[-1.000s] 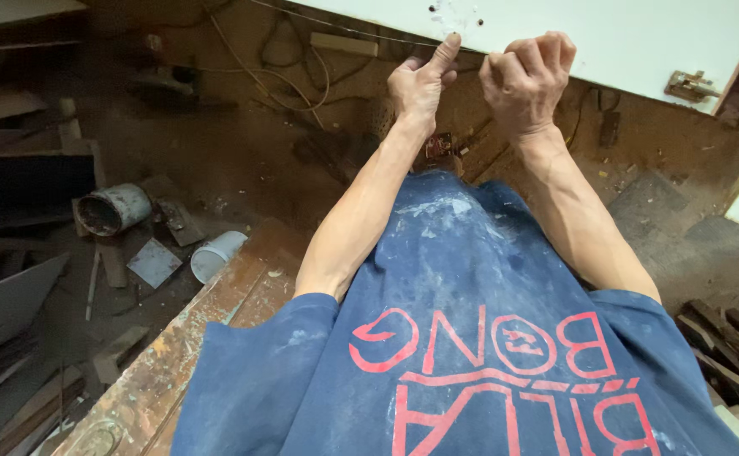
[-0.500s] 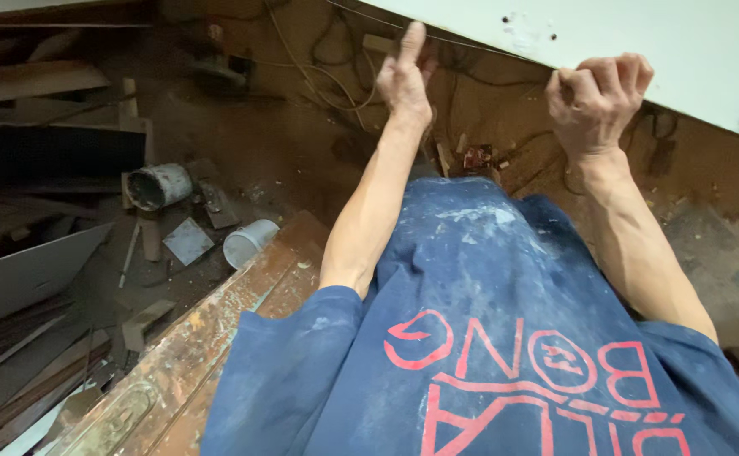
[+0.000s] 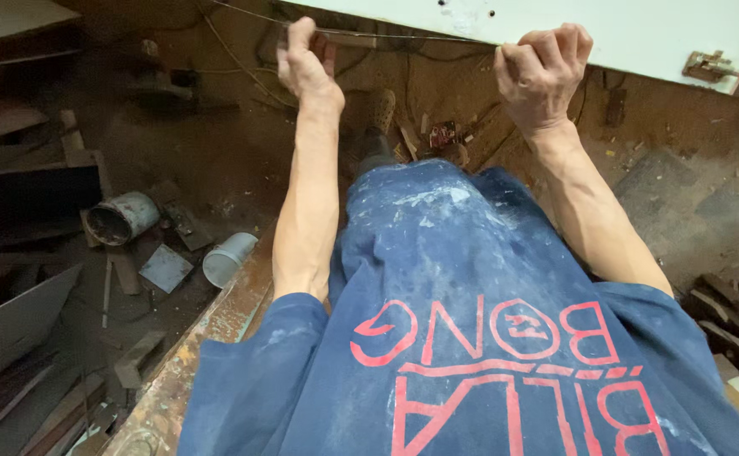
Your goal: The person cleans a white cabinet door with a dark cloth, then uses a pair of scissors to remove a small piece of material from the door. Afterward, the person sands the door with a sanding block.
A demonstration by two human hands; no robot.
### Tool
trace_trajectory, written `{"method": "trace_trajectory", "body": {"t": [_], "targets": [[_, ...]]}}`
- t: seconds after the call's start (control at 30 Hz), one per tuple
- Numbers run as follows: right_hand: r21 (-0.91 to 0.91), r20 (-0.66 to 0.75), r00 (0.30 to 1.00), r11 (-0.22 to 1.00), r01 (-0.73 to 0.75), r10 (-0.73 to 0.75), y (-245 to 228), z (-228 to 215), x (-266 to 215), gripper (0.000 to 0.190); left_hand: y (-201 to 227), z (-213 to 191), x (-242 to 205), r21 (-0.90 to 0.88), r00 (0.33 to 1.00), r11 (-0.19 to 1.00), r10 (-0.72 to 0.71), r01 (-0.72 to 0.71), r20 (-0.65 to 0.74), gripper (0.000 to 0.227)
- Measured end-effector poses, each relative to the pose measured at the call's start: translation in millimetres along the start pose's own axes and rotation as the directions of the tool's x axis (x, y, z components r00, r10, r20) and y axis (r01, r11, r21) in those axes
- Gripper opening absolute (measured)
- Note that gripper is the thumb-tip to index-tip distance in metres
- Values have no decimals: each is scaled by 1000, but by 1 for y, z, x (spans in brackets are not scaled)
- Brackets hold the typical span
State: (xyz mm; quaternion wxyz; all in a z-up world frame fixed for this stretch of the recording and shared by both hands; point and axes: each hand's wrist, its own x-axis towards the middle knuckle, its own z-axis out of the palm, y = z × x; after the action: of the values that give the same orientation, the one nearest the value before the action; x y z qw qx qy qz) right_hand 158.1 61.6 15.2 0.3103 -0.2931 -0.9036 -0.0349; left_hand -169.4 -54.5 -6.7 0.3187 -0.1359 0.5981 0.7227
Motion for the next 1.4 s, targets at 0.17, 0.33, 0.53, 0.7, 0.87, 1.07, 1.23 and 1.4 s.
{"method": "trace_trajectory", "body": {"t": [0.17, 0.33, 0.53, 0.7, 0.87, 1.07, 1.23, 1.4], "targets": [[16, 19, 1000, 1000, -13, 13, -4, -7, 3, 9, 21, 0, 6, 51, 996, 999, -11, 16, -90, 52], [27, 36, 999, 999, -23, 22, -6, -9, 5, 11, 21, -19, 6, -50, 996, 999, -12, 8, -84, 67], [40, 23, 999, 999, -32, 31, -9, -10, 7, 13, 45, -51, 28, -171, 983, 984, 11, -42, -182, 67], [34, 25, 1000, 999, -19, 18, -4, -11, 1, 13, 59, -78, 34, -178, 998, 984, 15, -27, -65, 57], [34, 13, 1000, 999, 19, -20, 0, -6, 1, 13, 28, -77, 36, -193, 989, 977, -64, 89, 134, 46], [64, 77, 997, 998, 16, -21, 3, -15, 4, 7, 1, -60, 42, -193, 984, 975, -77, 108, 158, 56], [13, 55, 997, 998, 57, -58, -1, -21, 3, 5, -2, -57, 51, -220, 962, 964, -90, 149, 256, 81], [51, 95, 994, 998, 42, -47, 1, -20, 4, 7, -12, -41, 67, -184, 970, 980, -25, 71, 244, 79]]}}
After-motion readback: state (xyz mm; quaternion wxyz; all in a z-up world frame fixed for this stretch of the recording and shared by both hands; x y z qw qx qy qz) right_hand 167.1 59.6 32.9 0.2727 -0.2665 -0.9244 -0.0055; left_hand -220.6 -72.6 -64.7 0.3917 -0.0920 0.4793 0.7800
